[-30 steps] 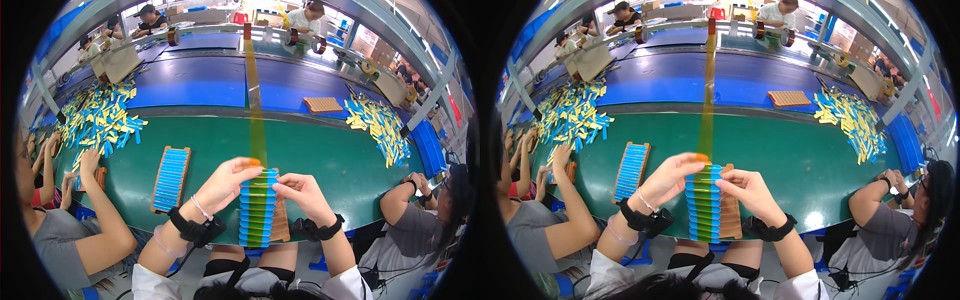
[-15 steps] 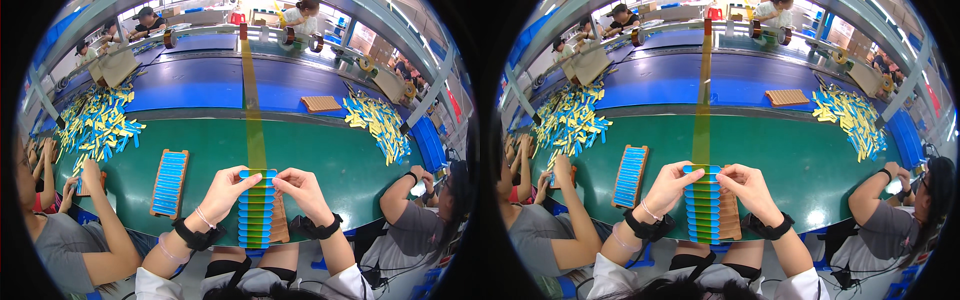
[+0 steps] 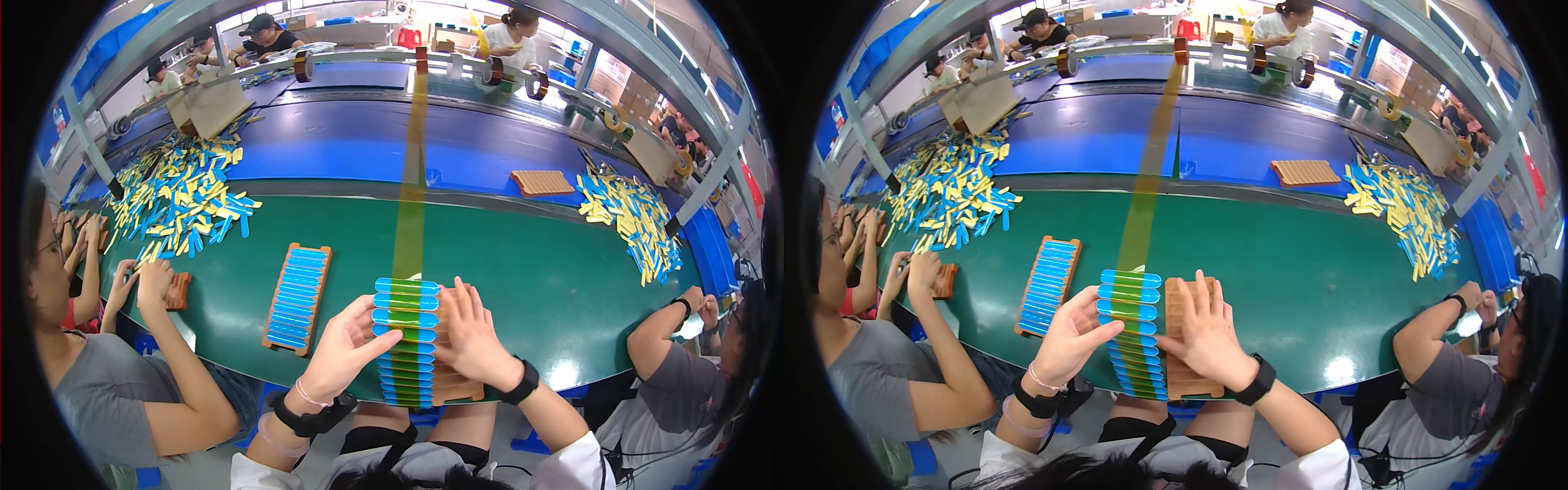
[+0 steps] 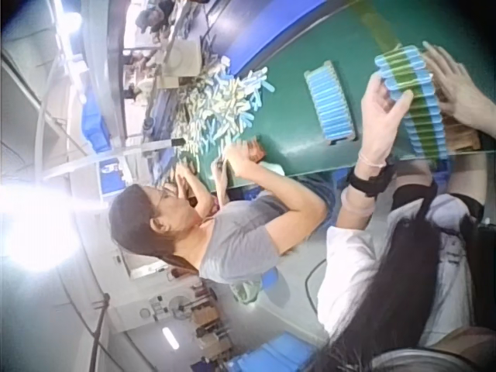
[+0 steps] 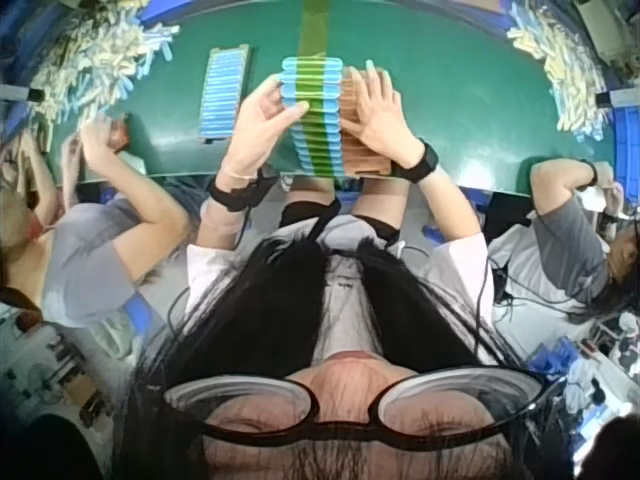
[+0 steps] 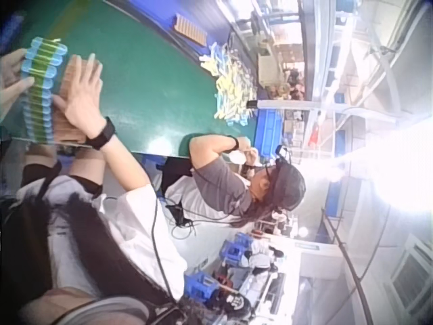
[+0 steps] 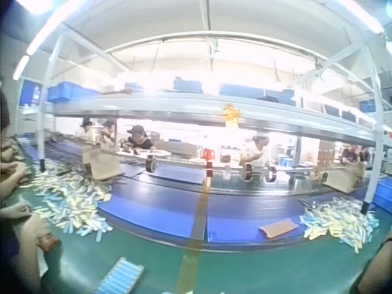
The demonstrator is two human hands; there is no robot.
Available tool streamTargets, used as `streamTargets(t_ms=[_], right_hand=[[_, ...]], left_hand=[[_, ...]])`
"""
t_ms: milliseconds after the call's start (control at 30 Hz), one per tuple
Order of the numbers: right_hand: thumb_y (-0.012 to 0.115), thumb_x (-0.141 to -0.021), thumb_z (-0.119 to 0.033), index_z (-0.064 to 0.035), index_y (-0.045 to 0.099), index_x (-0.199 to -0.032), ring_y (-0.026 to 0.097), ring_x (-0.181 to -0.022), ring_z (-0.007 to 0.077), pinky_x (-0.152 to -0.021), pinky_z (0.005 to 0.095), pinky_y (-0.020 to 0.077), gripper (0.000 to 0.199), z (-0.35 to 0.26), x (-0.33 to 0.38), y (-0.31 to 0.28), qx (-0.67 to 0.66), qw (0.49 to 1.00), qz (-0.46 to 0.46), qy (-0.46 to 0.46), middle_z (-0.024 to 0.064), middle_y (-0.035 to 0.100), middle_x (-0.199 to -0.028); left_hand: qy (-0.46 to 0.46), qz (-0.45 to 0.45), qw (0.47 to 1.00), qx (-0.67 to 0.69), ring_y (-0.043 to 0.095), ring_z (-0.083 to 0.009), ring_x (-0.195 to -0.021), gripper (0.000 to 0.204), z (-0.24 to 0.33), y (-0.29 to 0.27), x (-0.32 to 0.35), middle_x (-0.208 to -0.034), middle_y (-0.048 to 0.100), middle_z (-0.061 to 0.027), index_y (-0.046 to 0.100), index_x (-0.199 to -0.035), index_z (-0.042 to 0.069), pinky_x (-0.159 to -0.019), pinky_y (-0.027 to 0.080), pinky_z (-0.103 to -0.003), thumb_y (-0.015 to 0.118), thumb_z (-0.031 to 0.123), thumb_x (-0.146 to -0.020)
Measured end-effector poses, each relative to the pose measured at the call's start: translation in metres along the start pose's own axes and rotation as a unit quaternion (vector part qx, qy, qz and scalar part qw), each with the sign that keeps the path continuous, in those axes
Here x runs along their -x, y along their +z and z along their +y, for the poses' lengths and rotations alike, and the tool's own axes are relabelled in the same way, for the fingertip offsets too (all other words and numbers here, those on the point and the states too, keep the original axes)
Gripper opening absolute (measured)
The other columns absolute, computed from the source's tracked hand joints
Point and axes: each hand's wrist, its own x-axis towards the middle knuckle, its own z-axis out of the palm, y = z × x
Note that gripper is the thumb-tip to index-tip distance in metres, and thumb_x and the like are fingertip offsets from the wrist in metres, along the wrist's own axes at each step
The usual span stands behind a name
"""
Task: Assembling small blue and yellow plastic components into a tray and securing them with tape.
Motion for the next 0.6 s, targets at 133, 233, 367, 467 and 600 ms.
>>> streamTargets(t_ms=[133, 233, 367, 467, 600], right_hand=[[0.066, -0.064, -0.04, -0.0059, 0.03, -0.127, 0.024, -0.119, 0.0424, -0.089, 0.0504, 0.0313, 0.08, -0.001, 0.0, -0.002, 0.137, 0.988, -0.063, -0.025, 0.021, 0.022, -0.133], [0.069, -0.058, -0.024, -0.0202, 0.031, -0.129, 0.034, -0.113, 0.0405, -0.081, 0.0487, 0.0423, 0.08, 0.033, -0.007, -0.028, 0.135, 0.977, -0.157, 0.046, 0.0142, 0.022, -0.135], [0.051, -0.068, -0.001, -0.0271, 0.04, -0.123, 0.041, -0.105, 0.0426, -0.082, 0.0498, 0.0392, 0.062, 0.114, -0.007, -0.077, 0.361, 0.931, -0.035, 0.022, 0.0131, 0.036, -0.127], [0.053, -0.079, -0.015, -0.006, 0.047, -0.113, 0.05, -0.102, 0.0283, -0.08, 0.0393, 0.0426, 0.036, 0.1, -0.018, -0.081, 0.053, 0.997, 0.047, 0.014, 0.017, 0.047, -0.115], [0.047, -0.087, -0.026, 0.0024, 0.05, -0.103, 0.056, -0.084, 0.0151, -0.074, 0.027, 0.046, 0.033, -0.003, -0.047, -0.047, -0.564, 0.796, -0.169, 0.144, 0.009, 0.056, -0.094]], left_hand=[[-0.025, 0.024, 0.999, 0.035, 0.052, -0.0121, -0.096, 0.036, 0.0, -0.012, 0.011, -0.104, 0.055, -0.0089, 0.041, -0.112, -0.002, -0.084, 0.041, -0.025, 0.054, -0.001, -0.079], [-0.05, 0.028, 0.992, 0.112, 0.052, -0.0124, -0.095, 0.035, -0.009, -0.018, 0.017, -0.104, 0.056, -0.0104, 0.04, -0.112, -0.003, -0.083, 0.041, -0.025, 0.053, -0.002, -0.08], [-0.059, -0.007, 0.989, 0.138, 0.053, -0.0125, -0.094, 0.034, -0.018, -0.008, 0.014, -0.102, 0.057, -0.0109, 0.039, -0.113, -0.003, -0.083, 0.041, -0.025, 0.051, 0.0, -0.081], [-0.055, -0.003, 0.992, 0.111, 0.053, -0.0126, -0.095, 0.035, -0.024, 0.0, 0.014, -0.101, 0.057, -0.0113, 0.039, -0.113, -0.003, -0.084, 0.041, -0.025, 0.052, 0.0, -0.081], [-0.045, 0.03, 0.997, 0.061, 0.055, -0.0126, -0.091, 0.034, -0.036, 0.0, 0.015, -0.102, 0.057, -0.0118, 0.038, -0.113, -0.002, -0.08, 0.044, -0.025, 0.052, 0.002, -0.082]])
